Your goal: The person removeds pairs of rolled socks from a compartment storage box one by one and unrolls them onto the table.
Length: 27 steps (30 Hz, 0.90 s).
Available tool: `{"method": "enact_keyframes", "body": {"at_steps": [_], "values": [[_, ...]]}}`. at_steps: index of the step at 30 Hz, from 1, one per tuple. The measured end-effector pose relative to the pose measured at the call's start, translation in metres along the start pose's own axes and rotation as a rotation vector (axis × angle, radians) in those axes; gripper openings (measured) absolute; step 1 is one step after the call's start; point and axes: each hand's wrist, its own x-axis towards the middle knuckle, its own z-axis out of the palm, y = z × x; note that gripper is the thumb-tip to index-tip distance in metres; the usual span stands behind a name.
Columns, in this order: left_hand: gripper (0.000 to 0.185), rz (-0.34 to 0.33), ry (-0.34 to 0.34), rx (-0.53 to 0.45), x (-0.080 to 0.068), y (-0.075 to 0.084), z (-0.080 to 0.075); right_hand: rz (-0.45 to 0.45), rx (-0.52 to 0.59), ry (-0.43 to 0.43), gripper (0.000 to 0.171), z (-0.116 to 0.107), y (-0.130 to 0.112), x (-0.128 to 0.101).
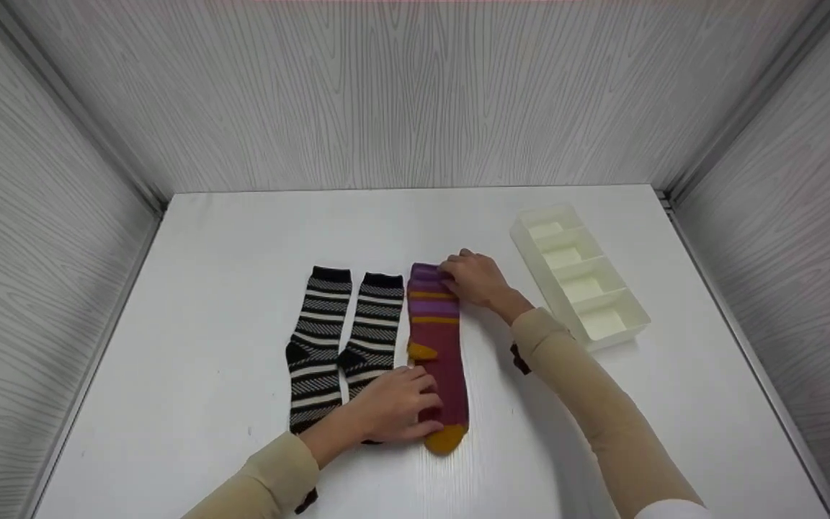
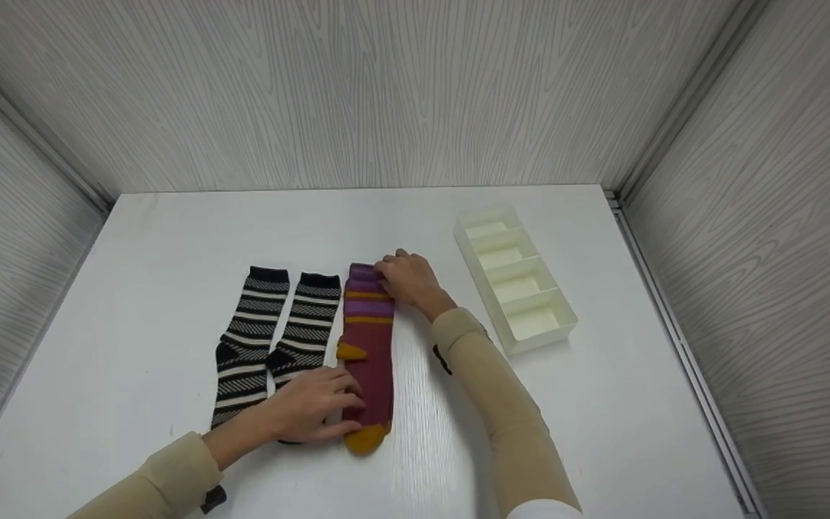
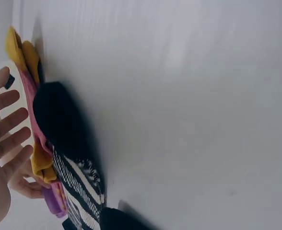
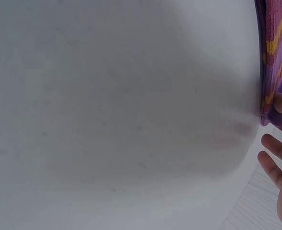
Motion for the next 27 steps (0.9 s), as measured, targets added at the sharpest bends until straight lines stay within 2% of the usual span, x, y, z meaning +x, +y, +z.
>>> {"method": "enact_keyframes", "body": {"at_steps": [6,13,17,22,27], "values": [[0.044,0.052,-0.061,-0.014,-0.005,0.009,0.0,-0.003,0.008,-0.003,0.026,-0.001,0.001,0.0],[0.042,0.125,-0.048,0.024,-0.01,0.014,0.004,0.001,0.022,-0.011,0.027,0.001,0.001,0.0],[0.036,0.129,-0.049,0.045,-0.01,0.015,0.006,0.008,0.017,-0.008,0.027,0.002,0.001,0.0],[0.028,0.128,-0.074,0.037,-0.009,0.016,0.005,0.024,0.014,-0.003,0.026,0.001,0.0,0.0],[0.021,0.131,-0.067,0.02,-0.008,0.016,0.004,0.02,0.007,0.01,0.025,0.001,-0.002,0.0]]}}
